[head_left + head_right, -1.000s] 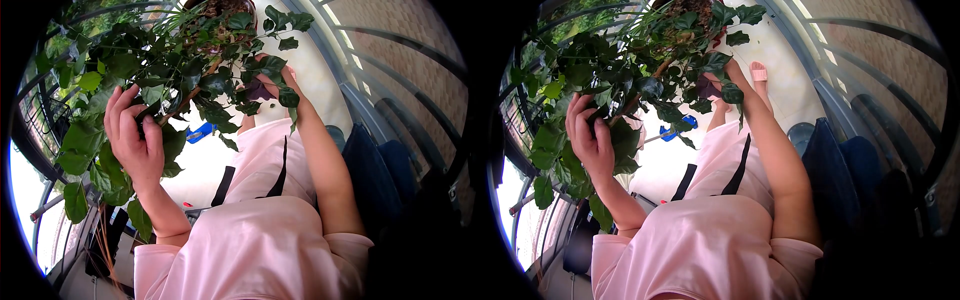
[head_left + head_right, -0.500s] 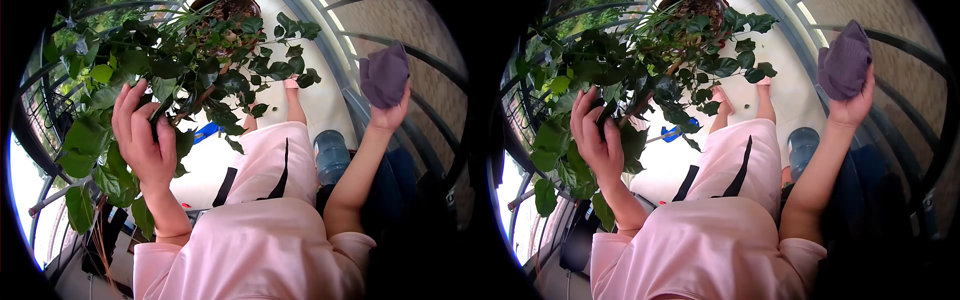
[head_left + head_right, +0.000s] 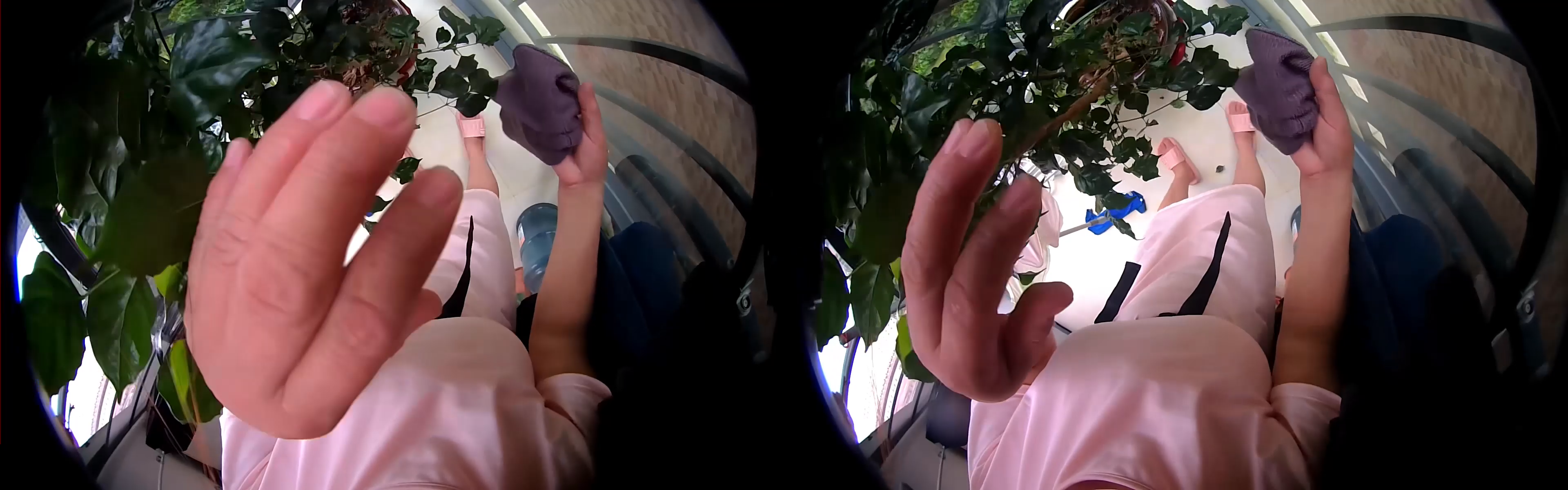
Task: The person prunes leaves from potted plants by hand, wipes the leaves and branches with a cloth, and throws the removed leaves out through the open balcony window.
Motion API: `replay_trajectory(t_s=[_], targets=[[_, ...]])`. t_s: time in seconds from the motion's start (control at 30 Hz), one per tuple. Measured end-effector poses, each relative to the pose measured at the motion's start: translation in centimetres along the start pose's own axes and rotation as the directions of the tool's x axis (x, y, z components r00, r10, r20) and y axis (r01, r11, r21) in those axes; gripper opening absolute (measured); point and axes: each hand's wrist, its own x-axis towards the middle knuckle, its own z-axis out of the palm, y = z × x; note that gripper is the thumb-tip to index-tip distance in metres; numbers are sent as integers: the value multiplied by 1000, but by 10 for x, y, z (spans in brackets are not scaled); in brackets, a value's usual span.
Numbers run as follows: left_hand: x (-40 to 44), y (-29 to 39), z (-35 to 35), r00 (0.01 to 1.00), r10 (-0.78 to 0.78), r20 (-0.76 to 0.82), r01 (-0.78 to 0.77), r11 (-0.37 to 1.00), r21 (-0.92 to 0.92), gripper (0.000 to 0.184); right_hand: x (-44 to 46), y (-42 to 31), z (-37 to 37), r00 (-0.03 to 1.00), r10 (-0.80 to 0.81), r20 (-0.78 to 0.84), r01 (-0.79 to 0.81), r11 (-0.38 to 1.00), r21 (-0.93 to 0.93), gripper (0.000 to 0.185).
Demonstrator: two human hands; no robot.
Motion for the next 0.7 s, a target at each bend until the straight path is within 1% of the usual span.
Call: replay_trajectory(t_s=[0.03,0.07,0.1,0.13,0.17,0.2,0.23,0.27,0.3,0.33,0.4,0.47,0.5,0.53,0.57,0.6,0.7], targets=[[-1,7,7,999,44,9,-44,998,-52,42,0,-1,-6,999,-17,38,19,999,-39,43],[1,19,21,1000,5,24,-1,989,-150,38,0,-4,-4,996,-34,78,40,996,-79,41],[2,30,35,999,-34,39,43,968,-246,35,-2,-5,1,999,-51,20,51,998,-33,35],[-2,32,51,995,-9,101,42,941,-337,31,-5,-2,11,996,-93,17,94,987,-128,35],[-11,35,75,985,-94,144,151,872,-465,31,-11,3,20,990,-140,12,139,965,-223,36],[-19,35,103,964,-176,199,260,774,-577,30,-14,6,28,983,-181,12,176,932,-316,36],[-28,35,129,863,-440,248,433,393,-811,30,-17,9,37,982,-191,-17,174,927,-333,38],[-35,31,149,685,-618,386,436,-78,-897,29,-18,15,43,978,-209,-6,196,924,-327,38],[-39,19,163,573,-726,382,254,-286,-924,28,-18,19,49,973,-230,6,220,921,-321,39],[-40,2,170,429,-801,418,24,-453,-891,28,-15,22,57,971,-240,9,230,919,-320,40],[-45,-35,185,367,-859,357,-164,-437,-884,25,-11,23,63,973,-229,38,229,922,-313,40],[-34,-56,192,272,-909,316,-310,-394,-865,24,-7,25,67,976,-211,60,219,924,-313,39],[-31,-65,185,338,-842,419,-317,-522,-792,24,-6,25,72,975,-212,59,220,925,-310,38],[-25,-71,180,323,-798,508,-357,-600,-716,21,-5,26,72,975,-216,60,224,925,-307,38],[-43,-73,187,360,-798,483,-371,-598,-711,19,-10,41,69,975,-210,78,223,923,-313,38],[-46,-76,191,397,-793,462,-371,-599,-710,18,-9,42,67,974,-209,86,226,924,-310,38],[-54,-79,192,421,-758,498,-403,-648,-646,18,-13,39,71,967,-239,91,256,908,-332,35]])
